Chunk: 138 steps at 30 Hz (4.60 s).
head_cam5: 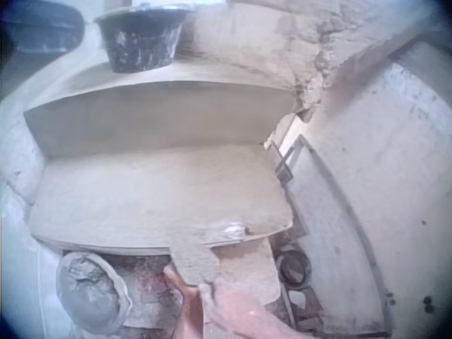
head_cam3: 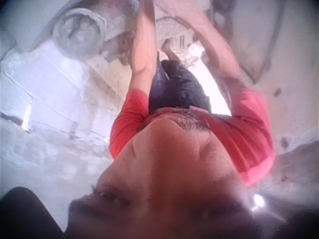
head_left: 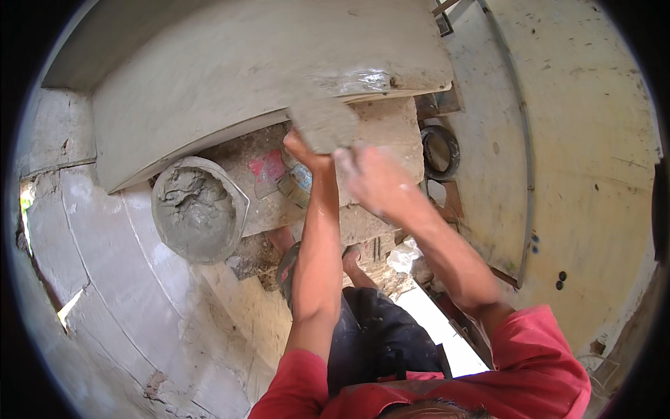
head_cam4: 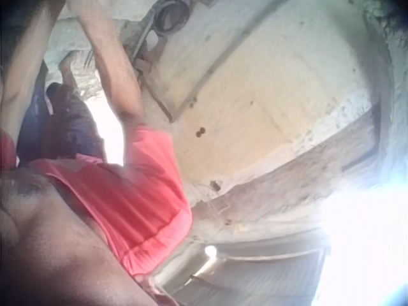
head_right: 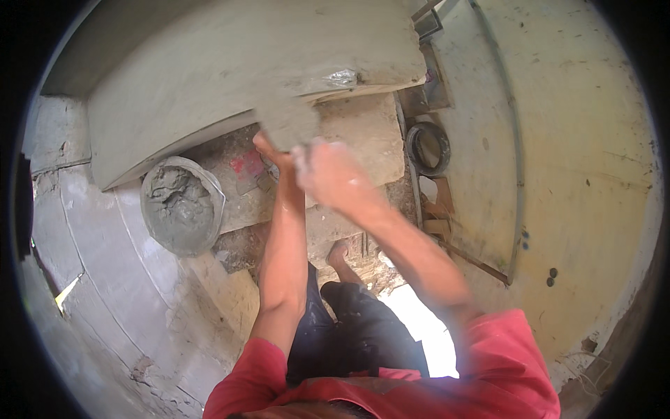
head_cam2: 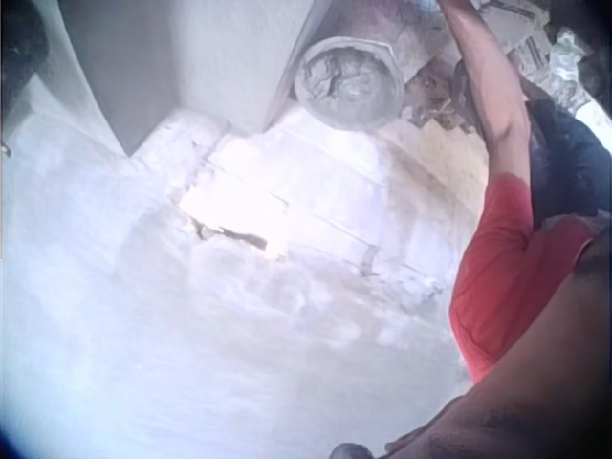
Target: The person scoops cement from a bucket and applies it to the stair treads and risers using a trowel and a float. They repeatedly smooth the surface to create a level finish.
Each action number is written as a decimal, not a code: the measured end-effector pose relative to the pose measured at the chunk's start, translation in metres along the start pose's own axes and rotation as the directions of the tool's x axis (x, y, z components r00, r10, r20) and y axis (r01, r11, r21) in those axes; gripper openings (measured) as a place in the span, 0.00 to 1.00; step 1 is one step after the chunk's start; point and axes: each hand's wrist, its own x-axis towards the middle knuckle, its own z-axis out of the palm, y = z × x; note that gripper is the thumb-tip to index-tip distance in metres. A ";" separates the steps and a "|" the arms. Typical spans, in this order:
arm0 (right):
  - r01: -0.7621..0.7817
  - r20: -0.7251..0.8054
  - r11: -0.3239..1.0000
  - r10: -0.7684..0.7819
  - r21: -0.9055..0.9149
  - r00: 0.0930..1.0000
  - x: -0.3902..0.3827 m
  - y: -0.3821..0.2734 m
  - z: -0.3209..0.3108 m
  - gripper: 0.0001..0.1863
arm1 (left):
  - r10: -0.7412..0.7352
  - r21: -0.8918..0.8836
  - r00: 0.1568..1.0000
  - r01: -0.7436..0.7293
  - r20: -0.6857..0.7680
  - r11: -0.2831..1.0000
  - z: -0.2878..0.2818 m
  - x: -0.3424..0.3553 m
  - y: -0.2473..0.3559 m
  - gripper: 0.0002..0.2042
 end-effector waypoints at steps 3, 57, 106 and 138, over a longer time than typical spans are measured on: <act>-0.122 -0.144 0.991 0.113 -0.061 0.983 -0.006 0.040 -0.036 0.30 | -0.103 0.329 0.980 0.155 -0.169 0.932 0.005 0.002 0.015 0.19; -0.020 0.319 0.963 -0.069 0.269 0.945 0.049 -0.252 0.167 0.26 | -0.367 -0.007 0.930 0.367 -0.039 0.930 -0.009 0.016 0.037 0.34; 0.481 -0.093 0.835 -0.519 -0.269 0.850 0.020 0.103 0.196 0.23 | -0.619 0.081 0.780 0.613 0.097 0.786 -0.182 -0.222 0.184 0.22; -0.103 0.259 0.857 -0.037 0.505 0.965 0.031 -0.151 -0.067 0.07 | -0.694 0.277 0.710 0.695 -0.118 0.664 -0.186 -0.173 0.216 0.18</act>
